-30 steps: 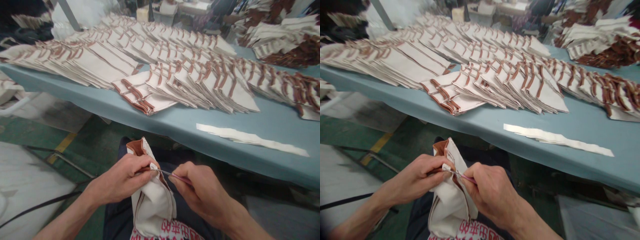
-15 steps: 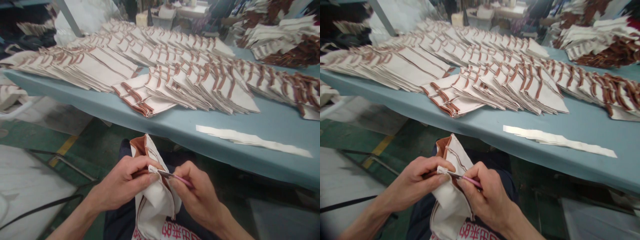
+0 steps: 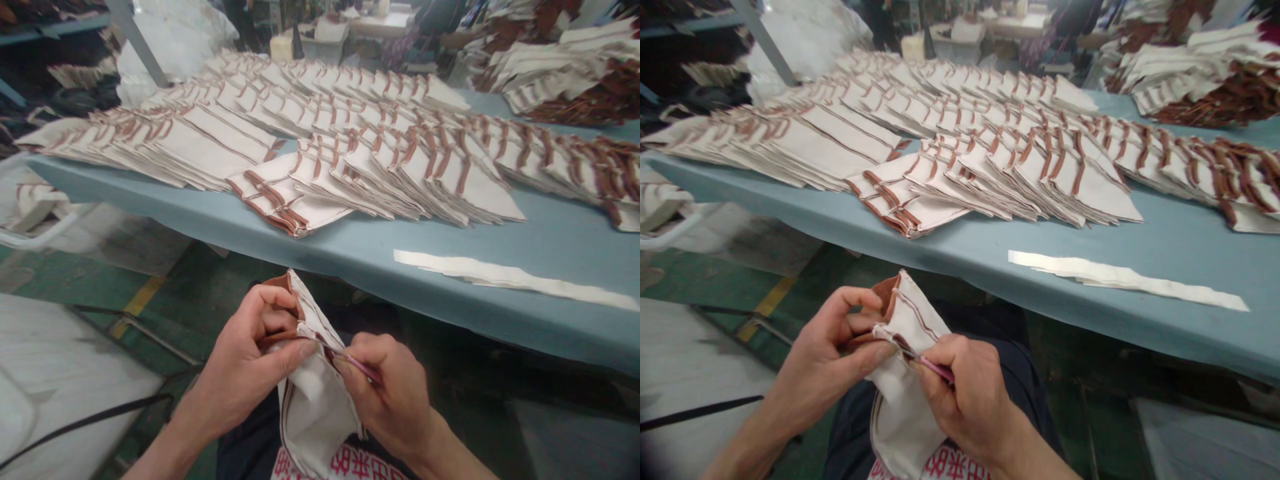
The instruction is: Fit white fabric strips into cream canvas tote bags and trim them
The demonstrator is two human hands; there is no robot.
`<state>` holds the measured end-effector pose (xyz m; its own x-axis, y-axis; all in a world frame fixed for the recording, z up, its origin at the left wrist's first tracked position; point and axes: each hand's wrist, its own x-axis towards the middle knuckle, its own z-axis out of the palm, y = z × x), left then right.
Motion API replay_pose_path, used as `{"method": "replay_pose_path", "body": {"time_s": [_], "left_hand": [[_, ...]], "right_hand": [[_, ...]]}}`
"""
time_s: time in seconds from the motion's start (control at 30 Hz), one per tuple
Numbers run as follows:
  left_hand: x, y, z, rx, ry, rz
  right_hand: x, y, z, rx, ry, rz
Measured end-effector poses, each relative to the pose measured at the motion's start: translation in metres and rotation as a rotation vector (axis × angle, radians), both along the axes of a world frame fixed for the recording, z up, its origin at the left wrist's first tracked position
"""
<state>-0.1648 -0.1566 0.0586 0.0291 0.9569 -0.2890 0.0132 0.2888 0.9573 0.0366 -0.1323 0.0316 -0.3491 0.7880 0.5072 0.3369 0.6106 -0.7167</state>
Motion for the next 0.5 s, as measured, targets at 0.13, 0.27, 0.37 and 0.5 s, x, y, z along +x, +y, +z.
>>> {"method": "replay_pose_path", "body": {"time_s": [0.13,0.27,0.37,0.5], "left_hand": [[0.003,-0.006,0.010,0.082,0.257,0.048],[-0.005,-0.008,0.017,0.183,0.399,-0.111],[-0.011,-0.008,0.016,0.202,0.428,-0.160],[-0.015,-0.009,0.013,0.206,0.504,-0.210]], "right_hand": [[-0.005,0.006,0.006,0.156,-0.138,0.043],[-0.006,0.006,0.001,0.252,-0.111,0.048],[-0.006,0.004,-0.004,0.294,-0.081,0.057],[-0.007,0.001,-0.006,0.293,-0.104,0.069]]}}
